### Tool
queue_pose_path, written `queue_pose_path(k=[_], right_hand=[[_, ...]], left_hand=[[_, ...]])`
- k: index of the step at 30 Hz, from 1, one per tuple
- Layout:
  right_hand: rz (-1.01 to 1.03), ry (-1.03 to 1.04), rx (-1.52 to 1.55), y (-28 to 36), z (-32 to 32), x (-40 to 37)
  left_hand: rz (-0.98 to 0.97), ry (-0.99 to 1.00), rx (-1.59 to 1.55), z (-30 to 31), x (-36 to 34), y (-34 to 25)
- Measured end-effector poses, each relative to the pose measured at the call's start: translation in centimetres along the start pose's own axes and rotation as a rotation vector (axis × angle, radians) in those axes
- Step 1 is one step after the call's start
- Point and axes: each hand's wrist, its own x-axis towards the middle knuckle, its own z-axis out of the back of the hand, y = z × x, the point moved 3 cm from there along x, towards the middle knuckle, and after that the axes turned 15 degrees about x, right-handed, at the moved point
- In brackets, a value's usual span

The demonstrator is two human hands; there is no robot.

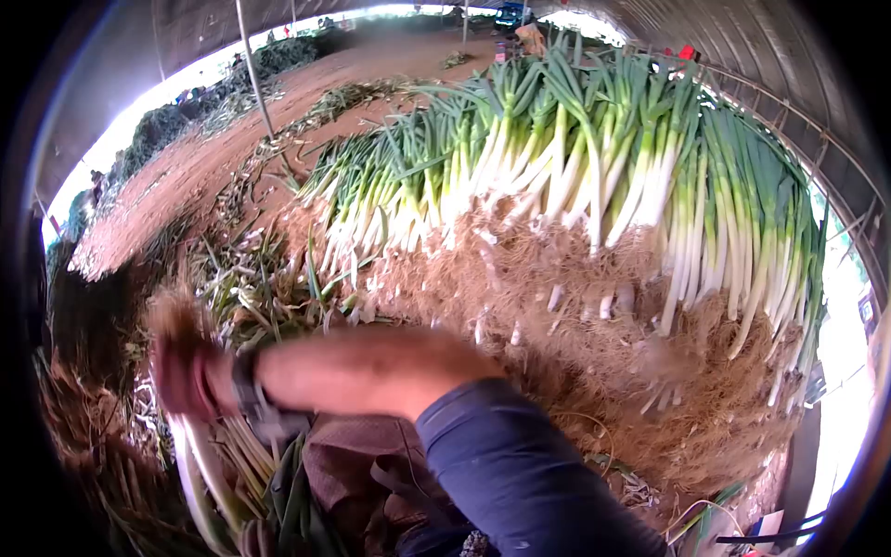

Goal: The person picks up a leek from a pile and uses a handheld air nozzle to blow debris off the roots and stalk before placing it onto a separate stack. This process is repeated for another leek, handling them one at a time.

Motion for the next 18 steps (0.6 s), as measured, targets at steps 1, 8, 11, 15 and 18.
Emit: queue_pose_path(k=[1,8,11,15,18], right_hand=[[-0.185,0.078,0.073,-7.2,6.7,0.1],[-1.311,-0.122,0.031,-32.1,28.9,-25.6],[-1.682,-0.343,0.116,-35.4,29.5,-42.4],[-2.115,-0.443,0.093,-33.9,30.3,-58.3],[-1.937,-0.917,0.516,-33.5,30.8,-60.8]], left_hand=[[0.011,0.029,-0.018,-0.5,0.6,-0.7],[0.037,0.175,-0.064,-2.6,3.3,-3.5],[0.08,0.24,-0.057,-2.8,4.3,-3.3],[0.136,0.328,-0.051,-2.4,5.3,-2.3],[0.192,0.426,-0.05,-2.0,6.4,-1.4]])
